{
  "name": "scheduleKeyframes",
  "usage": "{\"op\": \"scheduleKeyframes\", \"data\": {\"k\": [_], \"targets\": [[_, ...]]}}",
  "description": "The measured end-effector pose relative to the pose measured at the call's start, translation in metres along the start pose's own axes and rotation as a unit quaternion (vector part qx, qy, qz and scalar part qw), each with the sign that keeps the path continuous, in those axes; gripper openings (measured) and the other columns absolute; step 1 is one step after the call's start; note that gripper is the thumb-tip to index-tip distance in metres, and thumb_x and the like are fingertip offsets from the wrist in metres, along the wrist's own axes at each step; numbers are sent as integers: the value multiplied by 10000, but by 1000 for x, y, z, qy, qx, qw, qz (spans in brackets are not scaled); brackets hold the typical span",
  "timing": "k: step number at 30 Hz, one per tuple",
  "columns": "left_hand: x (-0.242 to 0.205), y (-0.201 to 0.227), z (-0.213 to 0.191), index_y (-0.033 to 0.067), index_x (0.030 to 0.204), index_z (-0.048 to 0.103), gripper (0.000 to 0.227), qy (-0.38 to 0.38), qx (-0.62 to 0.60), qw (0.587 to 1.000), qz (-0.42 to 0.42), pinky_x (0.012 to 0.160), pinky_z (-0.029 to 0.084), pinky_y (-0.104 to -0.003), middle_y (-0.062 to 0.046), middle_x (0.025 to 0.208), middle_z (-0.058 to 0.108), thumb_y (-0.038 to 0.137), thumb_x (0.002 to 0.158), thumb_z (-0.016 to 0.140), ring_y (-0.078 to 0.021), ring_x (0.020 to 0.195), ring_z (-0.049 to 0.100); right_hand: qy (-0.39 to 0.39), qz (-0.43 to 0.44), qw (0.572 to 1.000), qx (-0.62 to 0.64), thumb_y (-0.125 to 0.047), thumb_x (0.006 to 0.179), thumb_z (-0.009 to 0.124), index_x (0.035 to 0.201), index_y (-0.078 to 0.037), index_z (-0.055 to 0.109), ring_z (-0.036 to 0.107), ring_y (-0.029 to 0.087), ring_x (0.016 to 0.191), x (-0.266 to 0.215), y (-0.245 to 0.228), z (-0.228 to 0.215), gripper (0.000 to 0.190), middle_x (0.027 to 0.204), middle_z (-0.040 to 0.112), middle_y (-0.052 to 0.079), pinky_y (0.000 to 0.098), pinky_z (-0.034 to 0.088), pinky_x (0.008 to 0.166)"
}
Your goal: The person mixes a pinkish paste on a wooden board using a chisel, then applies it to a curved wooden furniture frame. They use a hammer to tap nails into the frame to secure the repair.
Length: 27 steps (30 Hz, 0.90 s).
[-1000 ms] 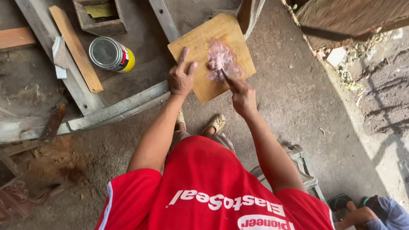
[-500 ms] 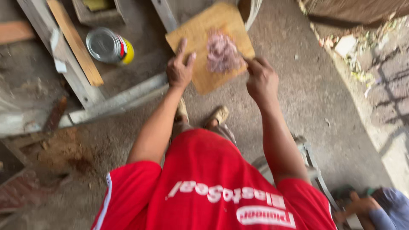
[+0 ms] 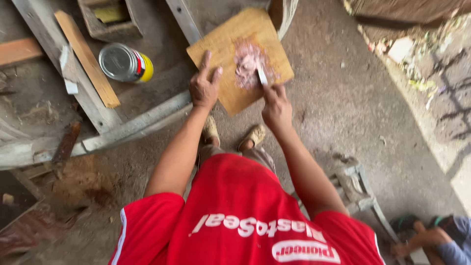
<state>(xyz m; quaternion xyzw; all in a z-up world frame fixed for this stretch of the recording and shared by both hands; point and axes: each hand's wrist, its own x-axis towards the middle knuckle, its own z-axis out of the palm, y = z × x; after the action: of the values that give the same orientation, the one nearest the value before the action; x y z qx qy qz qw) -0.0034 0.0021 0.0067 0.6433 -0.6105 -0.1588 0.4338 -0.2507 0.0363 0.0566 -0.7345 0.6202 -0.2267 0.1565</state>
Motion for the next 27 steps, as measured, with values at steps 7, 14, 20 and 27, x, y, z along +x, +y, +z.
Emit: {"op": "scheduleKeyframes", "data": {"k": [7,14,20,27], "targets": [[-1,-2,6,142,1522,493,600,-26,10,998,-55,976,578,-419,-144,1436,613,301,990,720,-379,1168,697,-51,-4,999,-13,-86,917,634,1262,-205,727,698,344,927,10,33,-36,376,1161,660,115,466,571,737],[-7,12,-5,157,1523,497,596,-2,2,999,-44,1018,558,-402,-146,1464,605,341,991,690,-352,1259,659,-10,-66,993,-93,10,877,605,1239,-195,741,702,335,834,3,13,-57,438,1112,699,117,447,564,668],[-1,0,-5,158,1545,463,548,-53,-70,994,-67,1095,534,-394,-149,1551,527,334,1059,643,-324,1349,625,87,-3,995,-38,-20,984,658,1212,-79,782,681,304,864,-16,66,-83,266,1097,685,185,408,567,729],[10,0,-27,266,1554,457,543,-92,-39,982,-161,1078,517,-396,-103,1523,570,401,1041,572,-336,1325,618,28,210,948,238,-77,932,727,1264,-51,742,691,145,829,-81,69,-78,333,1049,741,112,298,556,761]]}}
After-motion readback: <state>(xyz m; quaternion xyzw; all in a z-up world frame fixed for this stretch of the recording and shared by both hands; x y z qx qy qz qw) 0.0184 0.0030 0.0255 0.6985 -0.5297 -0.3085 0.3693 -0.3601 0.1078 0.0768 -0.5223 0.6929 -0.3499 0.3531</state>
